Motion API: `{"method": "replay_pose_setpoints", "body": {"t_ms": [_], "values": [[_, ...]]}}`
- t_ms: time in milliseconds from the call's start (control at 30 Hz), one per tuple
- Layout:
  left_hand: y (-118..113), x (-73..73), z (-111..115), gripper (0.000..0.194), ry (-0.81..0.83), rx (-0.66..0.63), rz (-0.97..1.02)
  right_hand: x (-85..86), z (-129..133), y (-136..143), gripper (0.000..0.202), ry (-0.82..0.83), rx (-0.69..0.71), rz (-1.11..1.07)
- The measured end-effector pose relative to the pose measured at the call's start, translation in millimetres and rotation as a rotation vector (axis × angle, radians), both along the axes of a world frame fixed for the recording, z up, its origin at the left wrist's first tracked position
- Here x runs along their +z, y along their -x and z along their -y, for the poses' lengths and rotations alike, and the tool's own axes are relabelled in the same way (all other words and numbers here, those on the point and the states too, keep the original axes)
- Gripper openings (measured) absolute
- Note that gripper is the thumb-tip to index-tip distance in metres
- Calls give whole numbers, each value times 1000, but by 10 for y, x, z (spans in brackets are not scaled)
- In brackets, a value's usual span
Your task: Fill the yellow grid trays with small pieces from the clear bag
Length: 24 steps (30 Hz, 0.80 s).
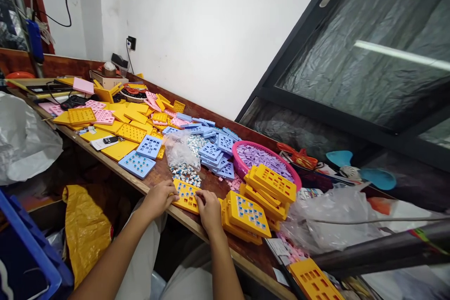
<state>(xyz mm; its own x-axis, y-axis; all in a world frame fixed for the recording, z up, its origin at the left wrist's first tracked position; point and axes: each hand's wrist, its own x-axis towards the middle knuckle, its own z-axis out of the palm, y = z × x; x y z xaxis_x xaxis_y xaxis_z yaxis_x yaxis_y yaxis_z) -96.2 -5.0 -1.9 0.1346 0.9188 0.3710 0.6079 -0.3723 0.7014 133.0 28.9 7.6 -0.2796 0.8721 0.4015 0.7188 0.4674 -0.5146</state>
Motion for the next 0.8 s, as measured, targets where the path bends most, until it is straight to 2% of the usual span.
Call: {"method": "replay_pose_setpoints", "body": {"t_ms": [200, 333, 467, 567, 700, 800], "values": [[-51, -14, -13, 14, 37, 59, 101, 303, -45, -15, 24, 110, 45, 305], [-64, 11, 29, 13, 47, 54, 29, 461, -62, 56, 31, 108, 18, 585], [-66, 42, 76, 21, -3, 15, -20, 552, -67, 136, 27, 77, 50, 784], [-87, 18, 119, 24, -37, 47, -71, 521, -17, 135, 21, 17, 68, 833], [-131, -50, 176, 22, -98, 102, -102, 361, 180, 117, 18, -152, 113, 819], [-163, -90, 197, 22, -140, 109, -158, 213, 379, 158, 27, -262, 80, 748]]}}
